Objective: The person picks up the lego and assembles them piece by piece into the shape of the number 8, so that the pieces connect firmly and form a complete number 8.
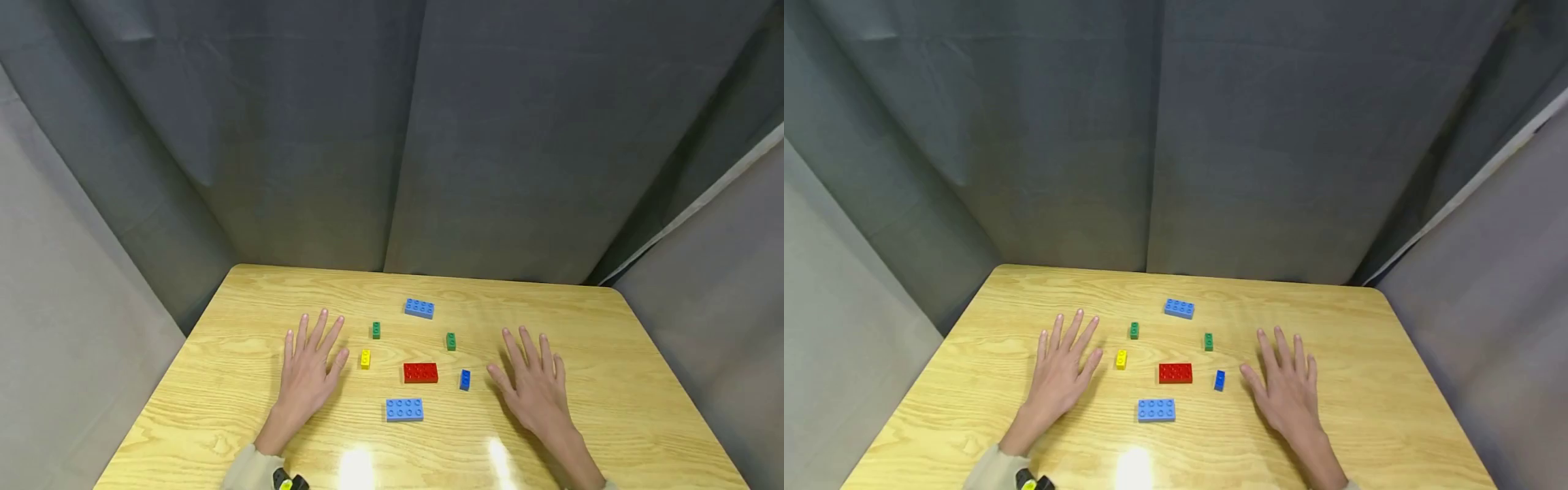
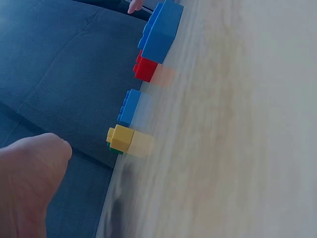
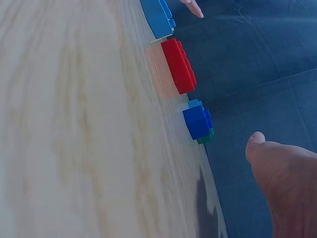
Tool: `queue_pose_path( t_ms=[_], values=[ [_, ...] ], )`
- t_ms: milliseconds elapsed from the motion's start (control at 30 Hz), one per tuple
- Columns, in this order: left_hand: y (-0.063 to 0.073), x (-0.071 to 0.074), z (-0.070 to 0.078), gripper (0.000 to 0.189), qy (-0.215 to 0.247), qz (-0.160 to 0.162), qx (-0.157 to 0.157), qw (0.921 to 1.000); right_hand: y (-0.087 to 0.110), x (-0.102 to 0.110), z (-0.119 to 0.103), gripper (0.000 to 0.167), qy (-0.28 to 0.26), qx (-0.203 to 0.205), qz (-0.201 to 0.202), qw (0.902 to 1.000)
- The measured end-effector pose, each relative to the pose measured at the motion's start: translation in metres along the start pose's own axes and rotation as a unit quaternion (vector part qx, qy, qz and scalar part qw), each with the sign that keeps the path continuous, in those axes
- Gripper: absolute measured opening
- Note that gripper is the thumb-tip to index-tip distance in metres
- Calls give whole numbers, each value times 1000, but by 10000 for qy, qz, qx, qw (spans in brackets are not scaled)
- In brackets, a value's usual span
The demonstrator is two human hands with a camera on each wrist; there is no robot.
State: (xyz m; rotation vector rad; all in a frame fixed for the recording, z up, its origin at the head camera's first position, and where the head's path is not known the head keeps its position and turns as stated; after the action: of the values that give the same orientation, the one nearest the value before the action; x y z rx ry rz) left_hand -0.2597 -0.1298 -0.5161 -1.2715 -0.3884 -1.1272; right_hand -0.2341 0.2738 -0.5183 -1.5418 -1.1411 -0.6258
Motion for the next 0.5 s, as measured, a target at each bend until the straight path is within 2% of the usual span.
queue_pose_path(
  t_ms=[300, 500],
  values=[
    [0, -1, 2, 63, 106, 31, -52, 9999, 1, -2, -1, 76, -26, 56, 41, 10000],
    [1, -4, 3, 63, 196, -33, -20, 9998, 4, -8, -9, 78, -232, 75, -90, 9997]
  ],
)
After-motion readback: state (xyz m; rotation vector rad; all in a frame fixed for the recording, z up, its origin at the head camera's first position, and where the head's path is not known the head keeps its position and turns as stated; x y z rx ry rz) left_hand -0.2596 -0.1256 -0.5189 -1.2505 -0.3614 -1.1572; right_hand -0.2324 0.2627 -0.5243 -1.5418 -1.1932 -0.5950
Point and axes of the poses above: each hand's wrist, its own y-axis away from the middle knuckle, its own x-axis out of the back of the hand, z = x × y, the point moved 8 cm from there along -y, towards the middle knuckle, and after that the axes turned 10 degrees about z, right-handed, at the moved point
